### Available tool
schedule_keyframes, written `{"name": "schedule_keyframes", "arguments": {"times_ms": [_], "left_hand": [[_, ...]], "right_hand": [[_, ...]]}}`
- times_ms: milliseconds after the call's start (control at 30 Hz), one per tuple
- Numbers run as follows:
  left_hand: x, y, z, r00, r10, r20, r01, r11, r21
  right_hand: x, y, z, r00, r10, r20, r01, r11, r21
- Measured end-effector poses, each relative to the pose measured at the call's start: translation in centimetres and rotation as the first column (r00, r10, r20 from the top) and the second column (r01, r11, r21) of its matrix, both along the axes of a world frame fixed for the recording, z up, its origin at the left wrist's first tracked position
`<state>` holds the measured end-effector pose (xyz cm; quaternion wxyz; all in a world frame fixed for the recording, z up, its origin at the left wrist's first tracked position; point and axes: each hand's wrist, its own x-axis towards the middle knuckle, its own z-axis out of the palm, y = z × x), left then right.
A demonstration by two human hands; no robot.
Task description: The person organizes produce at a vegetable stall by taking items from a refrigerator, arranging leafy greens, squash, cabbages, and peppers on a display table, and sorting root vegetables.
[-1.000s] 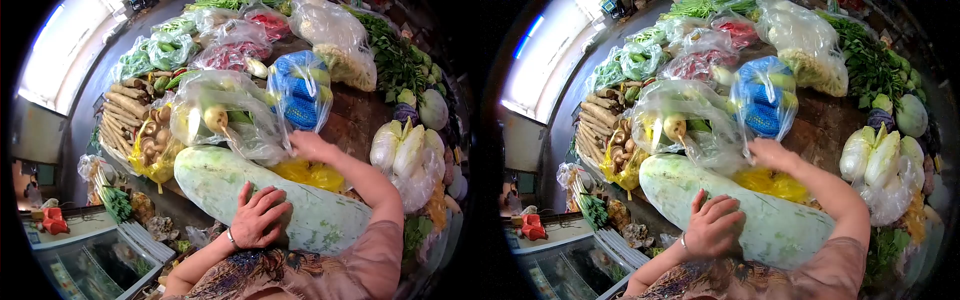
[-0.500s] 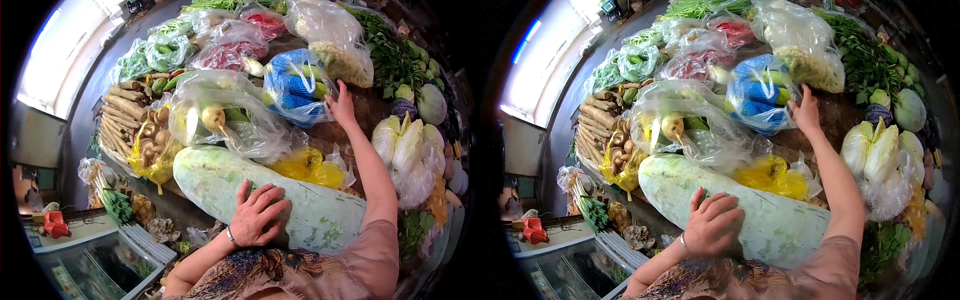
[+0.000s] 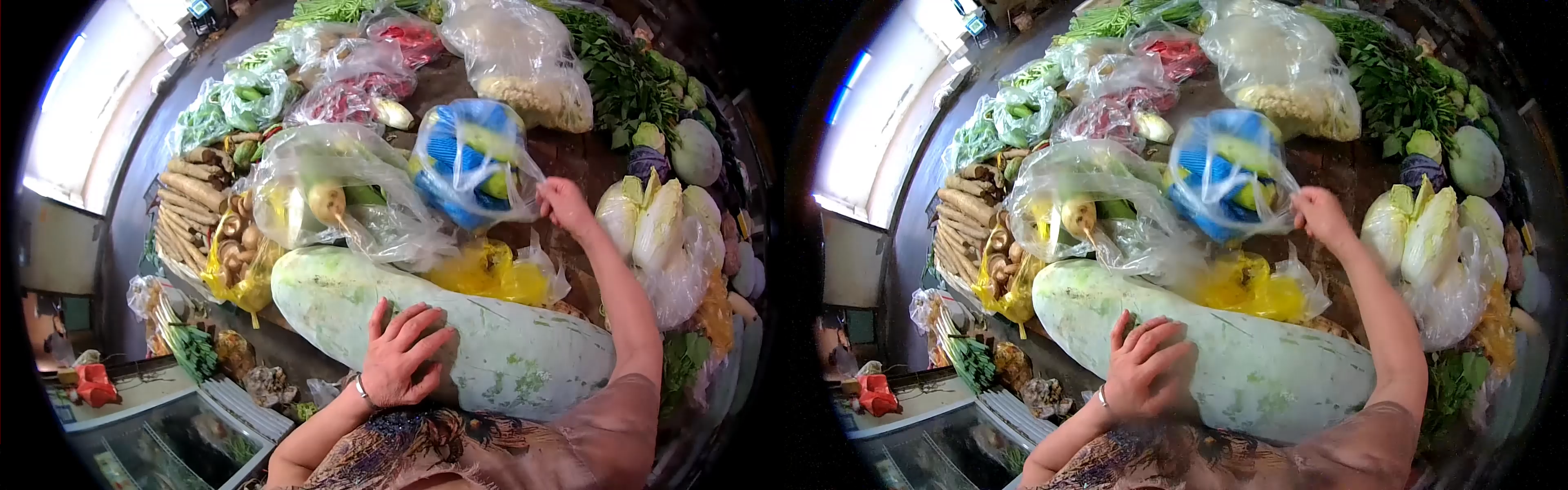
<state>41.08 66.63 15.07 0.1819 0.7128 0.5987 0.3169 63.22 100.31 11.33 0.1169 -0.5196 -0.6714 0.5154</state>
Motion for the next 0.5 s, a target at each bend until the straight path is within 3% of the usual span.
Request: {"name": "schedule_keyframes", "arguments": {"times_ms": [33, 100, 200, 233, 367, 433, 500], "left_hand": [[0.0, 0.1, 0.1, 1.0, 0.002, -0.001, -0.002, 1.0, 0.001], [0.1, 0.0, 0.1, 1.0, 0.007, 0.013, -0.007, 1.0, -0.005], [0.2, 0.1, 0.2, 1.0, 0.01, 0.004, -0.01, 1.0, -0.01], [0.2, 0.1, 0.3, 1.0, 0.006, 0.005, -0.005, 1.0, -0.01], [0.2, 0.1, 0.2, 1.0, 0.016, 0.006, -0.016, 1.0, -0.015], [0.2, 0.1, 0.0, 1.0, 0.019, -0.008, -0.019, 1.0, -0.02], [0.3, 0.1, -0.3, 1.0, 0.019, -0.02, -0.02, 1.0, -0.022]], "right_hand": [[0.6, 0.1, -2.2, 0.999, -0.02, -0.026, 0.019, 1.0, -0.018], [0.5, -0.3, -0.7, 0.998, -0.067, 0.0, 0.066, 0.986, -0.151], [0.3, 1.5, 0.3, 0.996, -0.022, -0.087, 0.023, 1.0, 0.01], [0.0, 1.9, 0.9, 0.993, -0.035, -0.111, 0.048, 0.992, 0.114], [-1.2, 6.0, 2.2, 0.961, -0.177, -0.214, 0.217, 0.959, 0.181], [-2.9, 7.0, 2.0, 0.969, -0.184, -0.164, 0.213, 0.96, 0.179], [-5.1, 8.6, -0.1, 0.957, -0.262, -0.128, 0.265, 0.964, 0.01]]}}
